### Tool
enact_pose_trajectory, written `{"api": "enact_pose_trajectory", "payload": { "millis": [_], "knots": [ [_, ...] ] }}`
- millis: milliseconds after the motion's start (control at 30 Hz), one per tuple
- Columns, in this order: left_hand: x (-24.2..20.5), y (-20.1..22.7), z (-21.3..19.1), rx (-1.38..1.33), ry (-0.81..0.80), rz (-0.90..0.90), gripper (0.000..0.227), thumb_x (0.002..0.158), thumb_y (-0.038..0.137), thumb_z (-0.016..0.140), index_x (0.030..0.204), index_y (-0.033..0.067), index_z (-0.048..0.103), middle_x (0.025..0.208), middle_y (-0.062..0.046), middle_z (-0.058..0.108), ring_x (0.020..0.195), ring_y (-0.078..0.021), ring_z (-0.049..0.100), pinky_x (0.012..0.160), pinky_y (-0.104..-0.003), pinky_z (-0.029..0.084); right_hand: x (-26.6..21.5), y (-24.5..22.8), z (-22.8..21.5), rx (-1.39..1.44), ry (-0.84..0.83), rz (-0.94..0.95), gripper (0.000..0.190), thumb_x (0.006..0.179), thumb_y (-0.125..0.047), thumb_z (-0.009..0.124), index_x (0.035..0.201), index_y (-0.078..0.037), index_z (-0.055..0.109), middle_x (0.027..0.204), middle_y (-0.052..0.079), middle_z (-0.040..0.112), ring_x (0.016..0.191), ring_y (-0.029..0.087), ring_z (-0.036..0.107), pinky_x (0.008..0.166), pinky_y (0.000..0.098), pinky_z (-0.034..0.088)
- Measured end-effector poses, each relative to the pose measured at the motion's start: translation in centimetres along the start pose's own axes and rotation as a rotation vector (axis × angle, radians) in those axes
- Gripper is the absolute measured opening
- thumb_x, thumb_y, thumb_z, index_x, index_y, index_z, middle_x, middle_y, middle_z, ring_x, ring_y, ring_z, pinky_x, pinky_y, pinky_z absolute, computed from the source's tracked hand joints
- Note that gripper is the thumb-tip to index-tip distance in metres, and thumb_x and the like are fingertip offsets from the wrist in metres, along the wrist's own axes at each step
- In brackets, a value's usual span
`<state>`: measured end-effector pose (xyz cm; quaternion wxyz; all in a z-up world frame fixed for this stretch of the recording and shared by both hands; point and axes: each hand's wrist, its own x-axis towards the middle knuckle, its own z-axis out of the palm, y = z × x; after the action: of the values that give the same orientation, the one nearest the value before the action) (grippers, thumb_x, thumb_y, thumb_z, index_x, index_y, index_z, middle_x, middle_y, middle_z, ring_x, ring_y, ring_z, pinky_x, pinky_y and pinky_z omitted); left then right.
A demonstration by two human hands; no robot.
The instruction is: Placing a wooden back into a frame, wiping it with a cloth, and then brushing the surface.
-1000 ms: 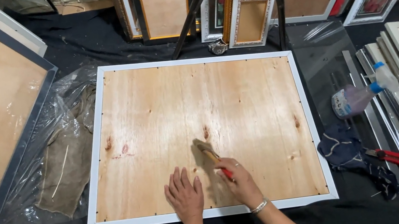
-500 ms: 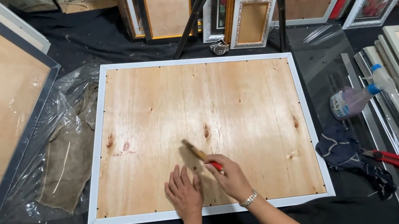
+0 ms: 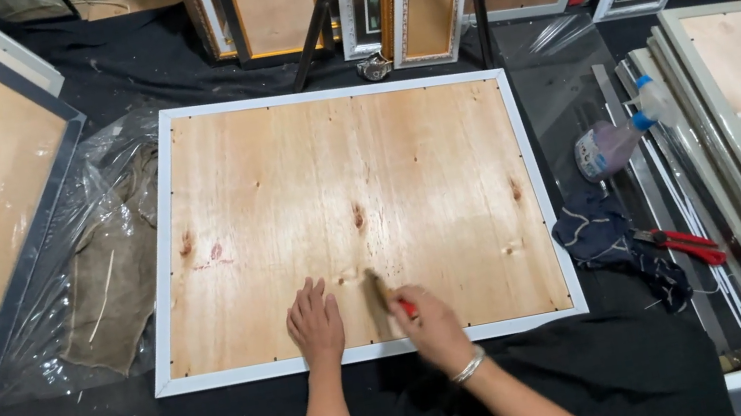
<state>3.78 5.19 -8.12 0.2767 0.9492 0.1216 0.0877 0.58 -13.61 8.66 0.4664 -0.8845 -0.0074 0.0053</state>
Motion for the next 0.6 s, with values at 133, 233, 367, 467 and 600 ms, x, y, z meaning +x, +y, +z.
{"api": "enact_pose_trajectory", "payload": {
  "millis": [133, 233, 367, 467, 600],
  "knots": [
    [2.4, -1.6, -2.8, -0.142, -0.376, -0.176, 0.056, 0.111, 0.051, 0.018, 0.144, 0.0298, 0.058, 0.159, 0.006, 0.046, 0.148, -0.0207, 0.039, 0.124, -0.041, 0.024, 3.4, 8.4, -8.1, -0.517, 0.01, 0.186, 0.027, 0.102, -0.033, 0.053, 0.121, -0.017, 0.065, 0.103, 0.02, 0.071, 0.099, 0.041, 0.072, 0.085, 0.05, 0.059],
    [3.1, -2.0, -3.5, -0.228, -0.409, -0.234, 0.061, 0.11, 0.06, 0.016, 0.142, 0.0342, 0.061, 0.154, 0.01, 0.052, 0.144, -0.0148, 0.045, 0.121, -0.037, 0.03, 2.7, 17.8, -9.0, -0.993, 0.174, 0.378, 0.022, 0.089, -0.035, 0.065, 0.102, -0.018, 0.065, 0.099, 0.011, 0.067, 0.085, 0.034, 0.076, 0.072, 0.0413, 0.062],
    [2.4, -0.9, -5.1, -0.221, -0.284, -0.197, 0.058, 0.109, 0.061, 0.025, 0.138, 0.029, 0.064, 0.145, 0.004, 0.06, 0.135, -0.0185, 0.055, 0.116, -0.04, 0.037, -1.6, 8.8, 1.2, -0.861, -0.101, 0.13, 0.024, 0.084, -0.02, 0.068, 0.105, -0.011, 0.06, 0.099, 0.017, 0.063, 0.081, 0.041, 0.075, 0.066, 0.047, 0.063],
    [1.0, -0.6, -7.2, -0.218, -0.193, -0.188, 0.054, 0.11, 0.056, 0.027, 0.132, 0.0251, 0.066, 0.137, 0.001, 0.062, 0.13, -0.0218, 0.057, 0.114, -0.042, 0.039, -3.8, -0.6, 5.4, -0.433, -0.233, -0.05, 0.02, 0.09, -0.026, 0.064, 0.107, -0.015, 0.06, 0.101, 0.014, 0.062, 0.089, 0.042, 0.072, 0.071, 0.0484, 0.061],
    [-0.6, -1.0, -10.7, -0.345, -0.008, -0.215, 0.043, 0.112, 0.041, 0.037, 0.123, 0.0149, 0.069, 0.124, -0.008, 0.067, 0.119, -0.0303, 0.062, 0.105, -0.045, 0.047, -1.0, -0.3, 3.1, -0.092, -0.091, 0.03, 0.023, 0.1, -0.031, 0.055, 0.111, -0.015, 0.067, 0.1, 0.019, 0.07, 0.103, 0.045, 0.068, 0.086, 0.0531, 0.057]
  ]
}}
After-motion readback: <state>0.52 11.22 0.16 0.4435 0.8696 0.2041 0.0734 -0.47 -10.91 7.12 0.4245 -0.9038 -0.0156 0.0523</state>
